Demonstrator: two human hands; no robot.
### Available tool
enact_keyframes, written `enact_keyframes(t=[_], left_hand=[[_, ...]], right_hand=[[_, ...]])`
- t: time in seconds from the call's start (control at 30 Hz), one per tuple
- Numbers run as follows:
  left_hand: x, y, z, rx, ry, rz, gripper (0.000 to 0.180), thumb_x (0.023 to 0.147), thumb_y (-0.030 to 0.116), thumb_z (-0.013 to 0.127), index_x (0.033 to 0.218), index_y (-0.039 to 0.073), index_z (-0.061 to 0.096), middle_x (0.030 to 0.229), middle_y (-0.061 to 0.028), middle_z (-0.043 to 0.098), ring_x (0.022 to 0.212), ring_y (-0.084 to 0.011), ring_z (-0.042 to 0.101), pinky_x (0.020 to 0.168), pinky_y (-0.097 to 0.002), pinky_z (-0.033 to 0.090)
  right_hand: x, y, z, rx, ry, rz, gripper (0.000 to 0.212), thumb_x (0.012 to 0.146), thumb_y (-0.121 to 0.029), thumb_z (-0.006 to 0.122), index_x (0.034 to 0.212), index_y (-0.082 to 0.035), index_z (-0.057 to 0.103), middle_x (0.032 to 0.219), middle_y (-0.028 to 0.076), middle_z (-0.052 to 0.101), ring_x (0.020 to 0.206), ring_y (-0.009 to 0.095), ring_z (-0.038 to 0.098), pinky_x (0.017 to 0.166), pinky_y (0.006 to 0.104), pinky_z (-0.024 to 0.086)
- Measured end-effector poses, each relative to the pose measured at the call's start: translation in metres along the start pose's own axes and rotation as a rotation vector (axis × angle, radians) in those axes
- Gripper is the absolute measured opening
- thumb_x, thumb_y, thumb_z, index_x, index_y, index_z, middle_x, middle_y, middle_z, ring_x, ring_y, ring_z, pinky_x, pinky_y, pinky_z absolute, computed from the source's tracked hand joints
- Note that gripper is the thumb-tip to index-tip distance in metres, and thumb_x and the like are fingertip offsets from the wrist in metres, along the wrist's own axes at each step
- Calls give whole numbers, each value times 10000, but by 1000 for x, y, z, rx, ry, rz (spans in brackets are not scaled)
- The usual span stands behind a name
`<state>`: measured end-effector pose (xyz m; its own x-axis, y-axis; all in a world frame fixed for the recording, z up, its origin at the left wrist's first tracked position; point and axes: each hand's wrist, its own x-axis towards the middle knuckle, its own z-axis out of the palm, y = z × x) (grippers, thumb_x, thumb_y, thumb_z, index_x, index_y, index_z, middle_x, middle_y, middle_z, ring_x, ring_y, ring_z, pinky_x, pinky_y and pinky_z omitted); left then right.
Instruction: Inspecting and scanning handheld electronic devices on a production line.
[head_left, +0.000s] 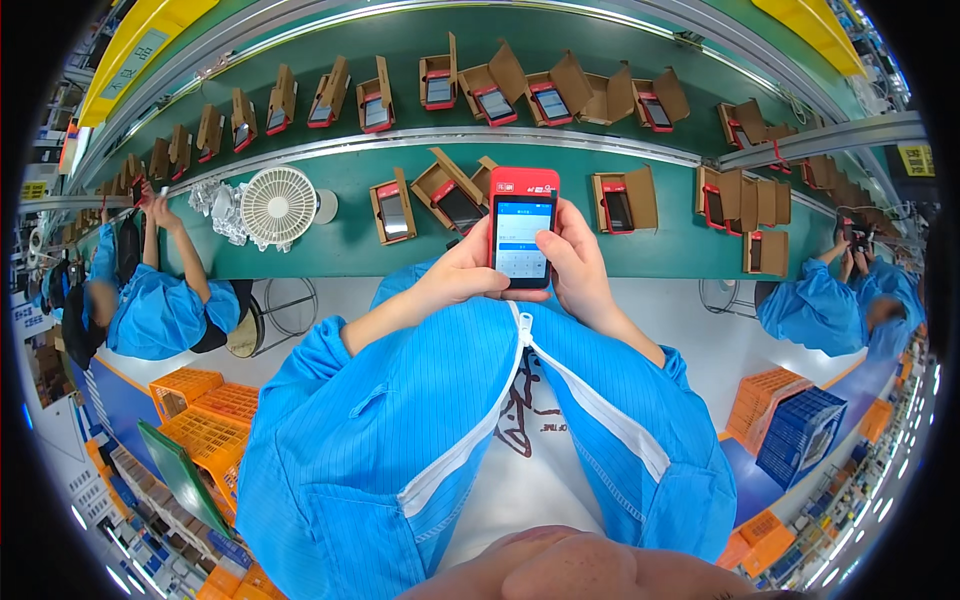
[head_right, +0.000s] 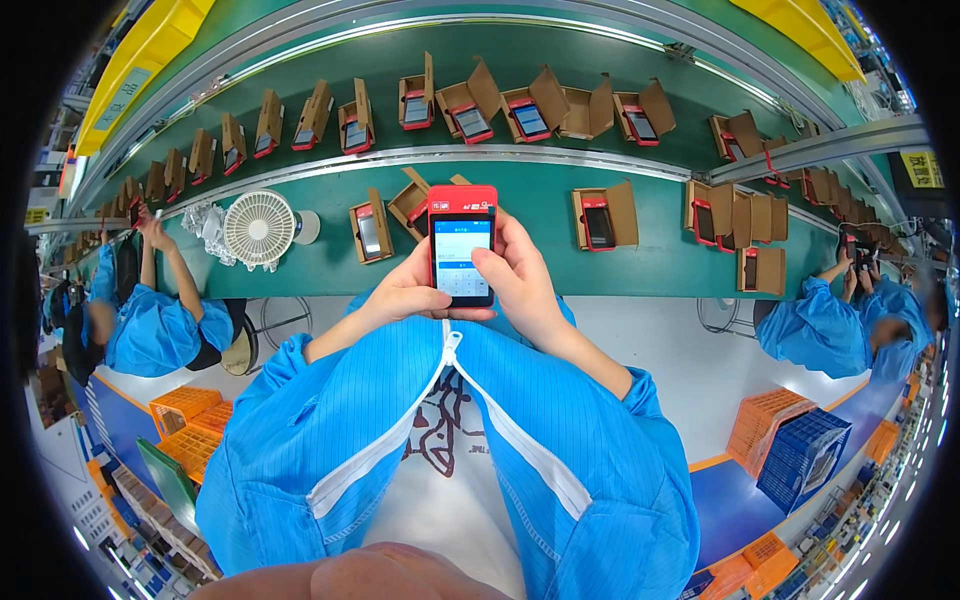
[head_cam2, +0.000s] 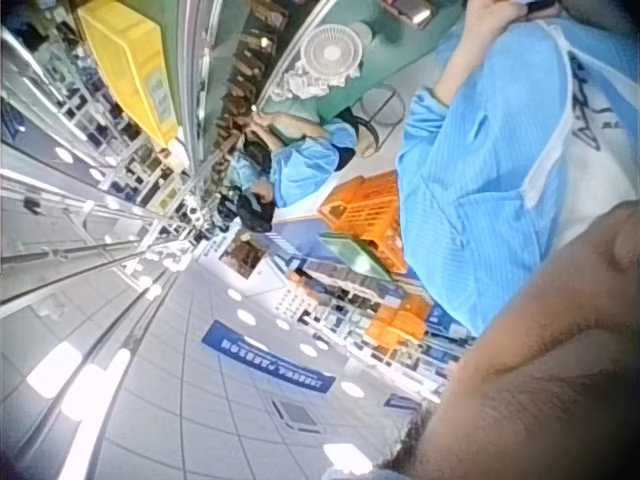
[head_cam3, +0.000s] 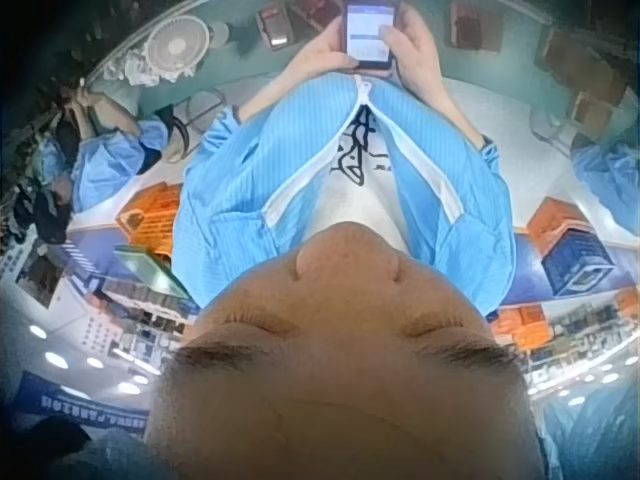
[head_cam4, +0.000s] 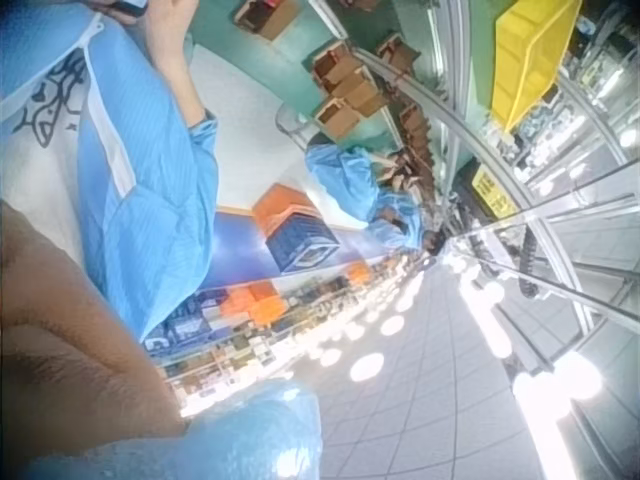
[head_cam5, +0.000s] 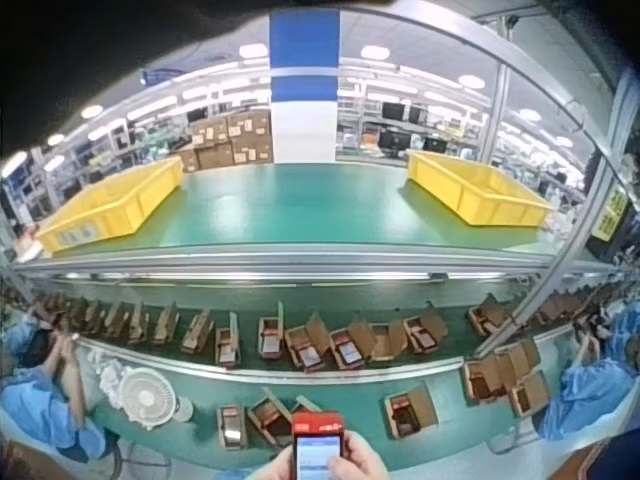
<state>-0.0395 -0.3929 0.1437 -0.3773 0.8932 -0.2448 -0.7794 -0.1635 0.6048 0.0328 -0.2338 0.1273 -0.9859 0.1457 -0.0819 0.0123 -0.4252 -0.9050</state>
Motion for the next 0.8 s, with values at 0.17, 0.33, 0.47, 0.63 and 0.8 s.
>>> enact_keyframes(t=[0.17, 0.33, 0.47, 0.63, 0.8], left_hand=[[-1, 1, -7, -17, -39, -5, 865, 723, -131, 420, 1465, 181, 103, 1429, -127, 316, 1280, -332, 417, 979, -554, 444], [1, -2, -9, -56, -51, -11, 880, 722, -140, 408, 1469, 177, 67, 1434, -128, 295, 1285, -332, 409, 976, -557, 443], [1, -1, -5, -107, -42, -29, 887, 708, -143, 406, 1471, 174, 81, 1441, -129, 290, 1288, -327, 409, 987, -540, 439], [11, -10, -3, -109, -33, -52, 891, 700, -134, 404, 1474, 164, 79, 1447, -132, 283, 1306, -330, 387, 994, -527, 438], [22, -20, 7, -141, -41, -55, 902, 694, -117, 426, 1476, 151, 64, 1449, -138, 276, 1316, -334, 371, 990, -519, 443]], right_hand=[[2, 2, 3, 0, -5, 7, 529, 924, -158, 508, 1386, 10, 314, 1235, 121, 527, 1131, 166, 519, 970, 303, 404], [2, 1, 3, 0, 7, 28, 507, 923, -160, 511, 1365, 14, 333, 1211, 121, 539, 1118, 164, 525, 960, 303, 412], [0, 5, 1, 6, 14, 25, 482, 918, -145, 519, 1341, 18, 353, 1196, 121, 545, 1101, 160, 534, 942, 303, 426], [-7, 2, -8, -18, 57, 47, 475, 908, -109, 524, 1331, 21, 354, 1183, 118, 551, 1086, 156, 543, 930, 303, 439], [-13, -10, -22, -94, 74, 57, 482, 902, -98, 531, 1331, 23, 346, 1167, 116, 559, 1079, 155, 548, 927, 301, 444]])
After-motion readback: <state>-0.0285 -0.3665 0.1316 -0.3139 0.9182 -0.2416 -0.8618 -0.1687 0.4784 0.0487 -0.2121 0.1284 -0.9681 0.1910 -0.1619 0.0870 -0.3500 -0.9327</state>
